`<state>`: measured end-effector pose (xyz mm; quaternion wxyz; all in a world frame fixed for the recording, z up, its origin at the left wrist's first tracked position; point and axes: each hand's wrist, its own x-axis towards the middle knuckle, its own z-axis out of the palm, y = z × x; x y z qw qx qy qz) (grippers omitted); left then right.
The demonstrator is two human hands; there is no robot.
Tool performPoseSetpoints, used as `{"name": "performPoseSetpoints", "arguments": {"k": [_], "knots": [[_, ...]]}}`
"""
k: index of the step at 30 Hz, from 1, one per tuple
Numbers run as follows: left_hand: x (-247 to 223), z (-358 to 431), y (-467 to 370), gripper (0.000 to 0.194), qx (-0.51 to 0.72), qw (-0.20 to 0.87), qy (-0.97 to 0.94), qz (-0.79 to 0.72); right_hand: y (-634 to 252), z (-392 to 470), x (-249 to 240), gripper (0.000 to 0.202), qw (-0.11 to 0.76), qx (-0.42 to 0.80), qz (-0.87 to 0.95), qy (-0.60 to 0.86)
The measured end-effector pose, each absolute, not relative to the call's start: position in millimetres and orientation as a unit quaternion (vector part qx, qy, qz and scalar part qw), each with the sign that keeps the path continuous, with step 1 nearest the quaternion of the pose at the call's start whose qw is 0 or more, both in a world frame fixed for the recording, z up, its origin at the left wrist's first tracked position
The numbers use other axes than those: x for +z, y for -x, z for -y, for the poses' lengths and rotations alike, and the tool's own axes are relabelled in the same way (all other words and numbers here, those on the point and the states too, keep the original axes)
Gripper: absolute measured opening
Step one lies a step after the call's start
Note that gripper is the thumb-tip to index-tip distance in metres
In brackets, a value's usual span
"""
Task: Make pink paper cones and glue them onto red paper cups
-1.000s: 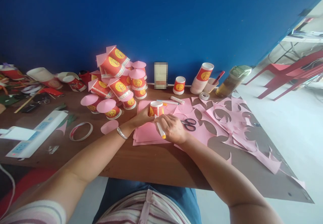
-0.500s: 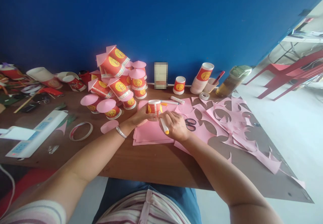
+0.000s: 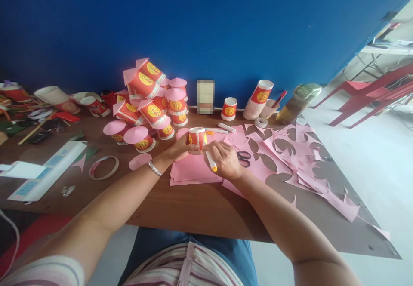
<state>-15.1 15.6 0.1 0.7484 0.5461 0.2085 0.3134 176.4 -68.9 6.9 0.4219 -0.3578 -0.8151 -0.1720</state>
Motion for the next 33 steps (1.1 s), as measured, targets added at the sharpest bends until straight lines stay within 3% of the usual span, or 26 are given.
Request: {"name": "performPoseSetpoints", "arguments": {"k": [10, 33], "knots": [[-1.0, -17.2, 18.1, 0.038, 0.304, 0.753, -0.559, -0.166, -178.3, 69.5, 6.6, 0.020, 0.427, -0.173, 0.817, 0.347], [4.5, -14.6, 18.2, 0.042, 0.307, 0.748, -0.562, -0.176, -179.0, 68.5, 5.0, 0.018, 0.411, -0.168, 0.827, 0.345]]}}
